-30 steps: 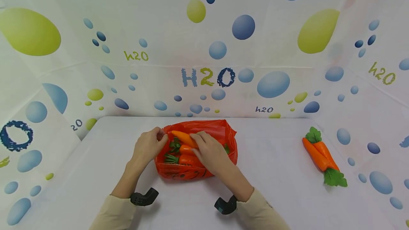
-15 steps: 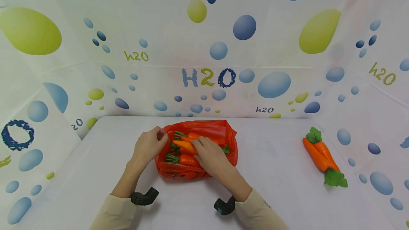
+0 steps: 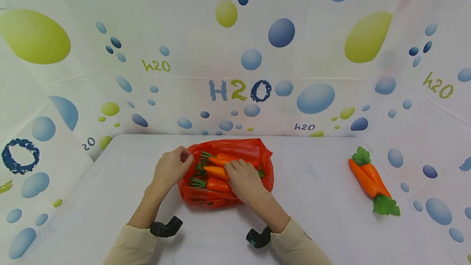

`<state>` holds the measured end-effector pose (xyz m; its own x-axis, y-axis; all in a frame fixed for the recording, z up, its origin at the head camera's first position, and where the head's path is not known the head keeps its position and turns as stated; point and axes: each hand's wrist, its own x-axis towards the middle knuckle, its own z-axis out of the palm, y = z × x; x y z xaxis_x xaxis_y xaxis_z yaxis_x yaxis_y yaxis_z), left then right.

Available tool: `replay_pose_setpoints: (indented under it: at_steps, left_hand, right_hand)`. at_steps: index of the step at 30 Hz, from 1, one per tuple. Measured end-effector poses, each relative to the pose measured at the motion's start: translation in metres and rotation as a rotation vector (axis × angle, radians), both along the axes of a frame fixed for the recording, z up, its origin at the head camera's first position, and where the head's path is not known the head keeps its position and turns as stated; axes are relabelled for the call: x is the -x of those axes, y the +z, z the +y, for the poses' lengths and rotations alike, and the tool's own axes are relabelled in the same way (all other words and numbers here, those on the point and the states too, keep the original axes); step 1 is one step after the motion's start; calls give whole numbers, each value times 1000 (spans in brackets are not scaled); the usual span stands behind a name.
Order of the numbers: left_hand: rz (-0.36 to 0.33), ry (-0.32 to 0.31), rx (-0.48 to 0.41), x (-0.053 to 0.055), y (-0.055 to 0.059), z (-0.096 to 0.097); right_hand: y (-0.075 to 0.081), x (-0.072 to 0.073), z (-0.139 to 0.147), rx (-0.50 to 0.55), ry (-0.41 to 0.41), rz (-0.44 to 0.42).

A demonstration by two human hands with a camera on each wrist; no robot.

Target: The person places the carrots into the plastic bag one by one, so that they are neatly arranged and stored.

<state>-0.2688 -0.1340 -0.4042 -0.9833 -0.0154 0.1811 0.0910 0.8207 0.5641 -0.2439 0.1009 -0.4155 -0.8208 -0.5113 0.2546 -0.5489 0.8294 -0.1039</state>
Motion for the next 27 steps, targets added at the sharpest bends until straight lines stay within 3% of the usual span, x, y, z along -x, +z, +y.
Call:
replay_pose_setpoints:
  at_steps: [4, 18, 27]
  left_hand:
    - [-3, 3, -1, 0, 0, 0]
    - [-2, 7, 6, 0, 0, 0]
    - [-1, 5, 5, 0, 0, 0]
  right_hand:
    - [-2, 1, 0, -24, -2, 30]
    - [1, -1, 0, -70, -51, -30]
    - [9, -1, 4, -73, -42, 32]
